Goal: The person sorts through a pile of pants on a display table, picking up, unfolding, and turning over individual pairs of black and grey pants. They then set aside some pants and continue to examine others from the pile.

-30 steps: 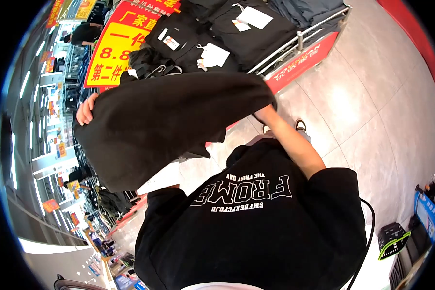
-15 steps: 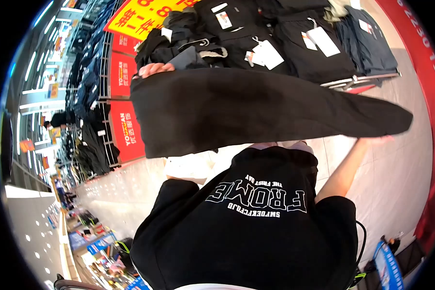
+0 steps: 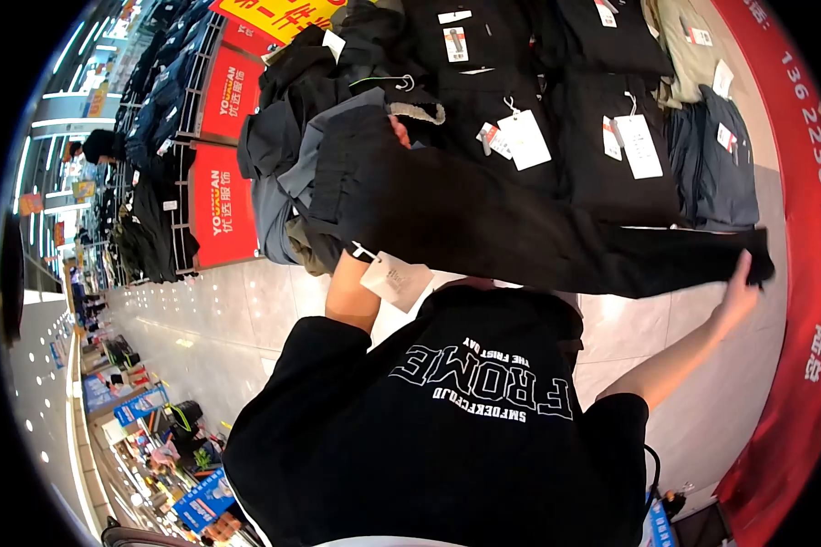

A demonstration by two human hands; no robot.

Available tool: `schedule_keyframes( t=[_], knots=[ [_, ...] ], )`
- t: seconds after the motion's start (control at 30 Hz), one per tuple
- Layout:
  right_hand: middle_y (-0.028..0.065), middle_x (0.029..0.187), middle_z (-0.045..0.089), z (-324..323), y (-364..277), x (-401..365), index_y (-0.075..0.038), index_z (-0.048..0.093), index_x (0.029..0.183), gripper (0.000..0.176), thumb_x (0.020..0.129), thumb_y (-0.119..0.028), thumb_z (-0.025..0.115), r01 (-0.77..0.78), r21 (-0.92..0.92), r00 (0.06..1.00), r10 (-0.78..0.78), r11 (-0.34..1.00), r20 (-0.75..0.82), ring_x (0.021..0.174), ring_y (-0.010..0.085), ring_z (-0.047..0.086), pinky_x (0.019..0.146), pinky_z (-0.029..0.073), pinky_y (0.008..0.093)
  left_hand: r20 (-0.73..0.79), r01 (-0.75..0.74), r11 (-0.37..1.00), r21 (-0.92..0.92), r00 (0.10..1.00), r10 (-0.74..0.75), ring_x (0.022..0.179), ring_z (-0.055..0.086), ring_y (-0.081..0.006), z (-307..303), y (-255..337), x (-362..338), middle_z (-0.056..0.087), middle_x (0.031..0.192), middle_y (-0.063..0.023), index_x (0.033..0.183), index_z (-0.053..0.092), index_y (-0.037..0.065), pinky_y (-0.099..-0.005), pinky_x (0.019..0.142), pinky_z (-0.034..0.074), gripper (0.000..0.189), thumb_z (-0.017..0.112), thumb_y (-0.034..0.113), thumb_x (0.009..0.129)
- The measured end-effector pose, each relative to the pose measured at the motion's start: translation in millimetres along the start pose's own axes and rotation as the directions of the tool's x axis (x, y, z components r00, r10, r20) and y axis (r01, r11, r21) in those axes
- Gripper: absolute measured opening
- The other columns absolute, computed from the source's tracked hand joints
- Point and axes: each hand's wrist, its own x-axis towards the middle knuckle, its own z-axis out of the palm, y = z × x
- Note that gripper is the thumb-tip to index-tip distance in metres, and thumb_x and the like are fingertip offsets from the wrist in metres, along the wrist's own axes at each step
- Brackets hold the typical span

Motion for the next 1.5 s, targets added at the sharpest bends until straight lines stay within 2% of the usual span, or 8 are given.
schedule_keyframes(
  t=[0.07,0.17,0.33,0.6,0.83,1.33,1.4,1.5],
  knots=[
    [0.0208,0.101,0.066,30,-123,-40,0.008,0.059,0.111,0.064,0.077,-0.045,0.074,0.122,-0.739,0.93,-0.337,0.662,-0.149,0.092,0.0292,0.063,0.082,0.049,0.0382,-0.139,-0.008,1.0,-0.015,0.99,0.006,0.102,0.054,-0.0238,9,-32,4,0.059,0.109,-0.0102,0.112,0.055,0.004,-0.039,0.1,0.034,0.045,0.028,0.038,0.099],
    [0.0206,0.125,0.054,82,-215,-95,0.003,0.05,0.125,0.068,0.074,-0.032,0.078,0.267,0.485,0.81,-0.467,0.833,0.356,0.114,0.0264,0.053,0.097,0.042,0.036,-0.318,-0.02,0.999,-0.037,0.948,0.007,0.104,0.054,-0.0244,18,-81,22,0.058,0.112,-0.0108,0.115,0.054,0.004,-0.0389,0.101,0.035,0.045,0.029,0.037,0.099],
    [0.0203,0.129,0.047,134,-279,-211,0.0,0.046,0.13,0.085,0.063,-0.04,0.081,0.554,0.646,0.278,-0.848,0.525,0.45,0.11,0.039,0.048,0.096,0.04,0.0437,-0.455,-0.053,0.998,-0.025,0.89,0.036,0.108,0.053,-0.0253,28,-132,59,0.057,0.117,-0.0119,0.119,0.052,0.002,-0.0388,0.101,0.036,0.046,0.03,0.037,0.098],
    [0.005,0.07,0.061,188,-255,-161,0.008,0.059,0.094,0.023,0.088,-0.014,0.061,-0.122,0.717,0.458,-0.602,0.687,0.655,0.067,0.0109,0.054,0.064,0.043,0.0253,-0.643,0.028,0.994,0.108,0.764,0.048,0.115,0.052,-0.0267,47,-115,34,0.054,0.125,-0.0136,0.125,0.049,0.001,-0.0387,0.103,0.037,0.048,0.032,0.036,0.097],
    [0.0054,0.101,0.065,141,-279,-132,0.003,0.063,0.103,0.026,0.087,-0.017,0.063,-0.65,0.65,0.537,-0.366,0.394,0.76,0.095,0.013,0.06,0.086,0.044,0.0248,-0.807,0.246,0.946,0.21,0.59,0.026,0.12,0.051,-0.0279,70,-47,-50,0.052,0.132,-0.0151,0.131,0.047,-0.001,-0.0386,0.104,0.039,0.051,0.034,0.035,0.097],
    [0.0197,0.1,0.065,-48,-252,-169,0.006,0.057,0.114,0.055,0.074,-0.03,0.068,-0.011,0.995,0.803,-0.593,0.095,0.066,0.099,0.0212,0.063,0.082,0.05,0.0336,-0.299,0.335,0.7,0.631,0.937,-0.178,0.092,0.061,-0.0126,186,-5,-15,0.067,0.103,-0.0065,0.11,0.061,-0.006,-0.0258,0.087,0.046,0.036,0.071,0.005,0.076],
    [0.0113,0.071,0.067,-53,-256,-152,0.0,0.063,0.089,0.039,0.067,-0.031,0.07,-0.384,0.909,0.265,-0.962,-0.163,-0.061,0.066,0.0186,0.067,0.056,0.05,0.031,-0.407,0.472,0.573,0.67,0.879,-0.248,0.094,0.061,-0.0121,215,-10,-5,0.066,0.104,-0.0063,0.11,0.061,-0.005,-0.0258,0.089,0.046,0.036,0.07,0.003,0.076],
    [0.0052,0.05,0.056,-110,-252,-152,-0.004,0.052,0.062,0.025,0.07,-0.021,0.068,-0.123,0.988,0.078,-0.993,-0.098,-0.088,0.036,0.0176,0.05,0.035,0.035,0.0302,-0.294,0.376,0.599,0.707,0.926,-0.236,0.096,0.06,-0.0128,231,-22,-3,0.066,0.104,-0.006,0.109,0.06,-0.005,-0.0261,0.09,0.045,0.035,0.066,-0.003,0.075]
  ],
)
